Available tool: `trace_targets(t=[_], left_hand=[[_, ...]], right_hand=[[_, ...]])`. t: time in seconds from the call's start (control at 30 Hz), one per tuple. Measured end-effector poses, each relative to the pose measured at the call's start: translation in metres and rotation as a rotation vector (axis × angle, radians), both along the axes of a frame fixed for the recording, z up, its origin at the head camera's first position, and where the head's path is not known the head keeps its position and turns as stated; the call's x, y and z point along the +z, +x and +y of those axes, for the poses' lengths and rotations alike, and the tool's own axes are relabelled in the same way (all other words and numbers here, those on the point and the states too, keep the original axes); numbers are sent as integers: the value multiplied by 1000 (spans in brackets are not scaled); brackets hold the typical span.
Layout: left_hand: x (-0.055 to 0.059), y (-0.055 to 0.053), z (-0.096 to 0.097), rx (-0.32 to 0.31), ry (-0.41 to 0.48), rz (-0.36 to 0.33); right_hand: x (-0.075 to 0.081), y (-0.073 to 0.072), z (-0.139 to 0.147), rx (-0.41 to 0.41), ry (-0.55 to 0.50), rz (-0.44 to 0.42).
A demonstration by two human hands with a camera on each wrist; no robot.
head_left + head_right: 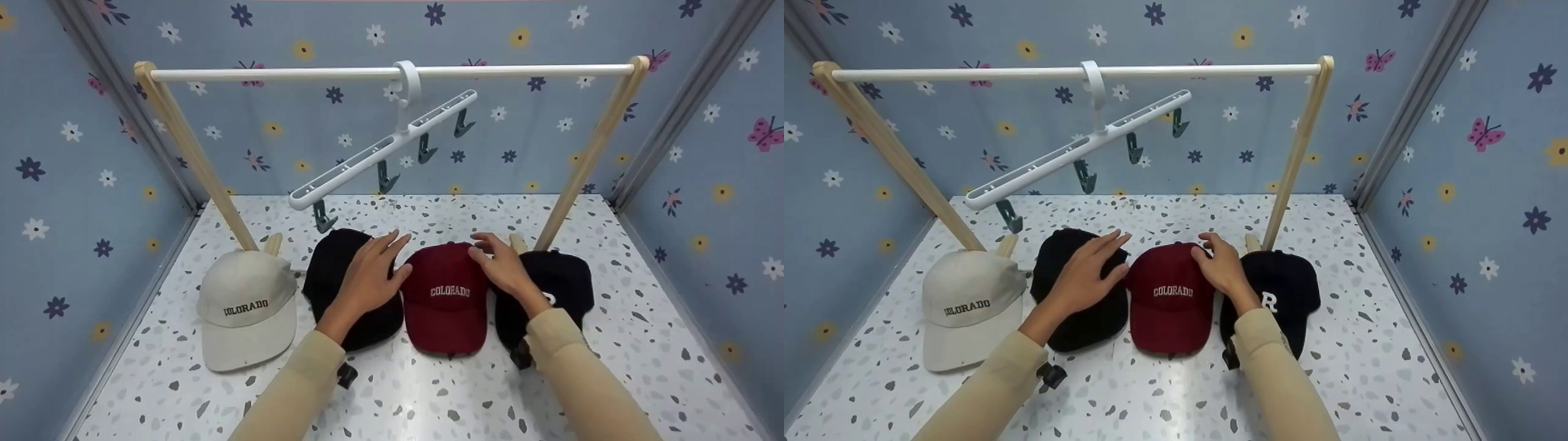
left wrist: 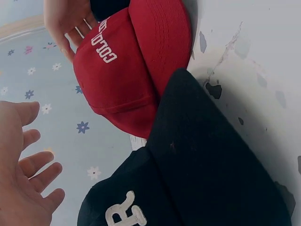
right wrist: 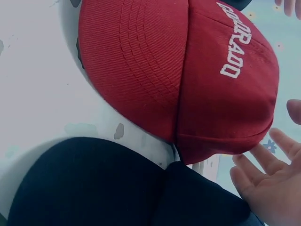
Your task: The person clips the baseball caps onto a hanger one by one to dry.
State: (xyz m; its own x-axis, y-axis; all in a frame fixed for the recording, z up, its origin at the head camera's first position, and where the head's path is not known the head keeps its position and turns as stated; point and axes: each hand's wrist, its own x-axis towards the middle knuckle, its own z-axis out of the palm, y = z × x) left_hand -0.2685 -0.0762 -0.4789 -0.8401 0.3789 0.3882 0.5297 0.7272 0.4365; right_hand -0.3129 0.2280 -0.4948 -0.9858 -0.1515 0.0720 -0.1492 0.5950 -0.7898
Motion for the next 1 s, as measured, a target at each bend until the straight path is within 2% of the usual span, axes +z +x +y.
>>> trace_targets(t=[0.5, 0.67, 1.0], left_hand=[[-2, -1, 2, 21, -10, -45], [-4, -2, 1, 33, 0, -52], [-9, -3, 4, 14, -15, -66]], right_hand=[[-2, -7, -8, -39, -29, -23], [-4, -8, -11, -37, -5, 1], [-8, -5, -10, -61, -46, -29]])
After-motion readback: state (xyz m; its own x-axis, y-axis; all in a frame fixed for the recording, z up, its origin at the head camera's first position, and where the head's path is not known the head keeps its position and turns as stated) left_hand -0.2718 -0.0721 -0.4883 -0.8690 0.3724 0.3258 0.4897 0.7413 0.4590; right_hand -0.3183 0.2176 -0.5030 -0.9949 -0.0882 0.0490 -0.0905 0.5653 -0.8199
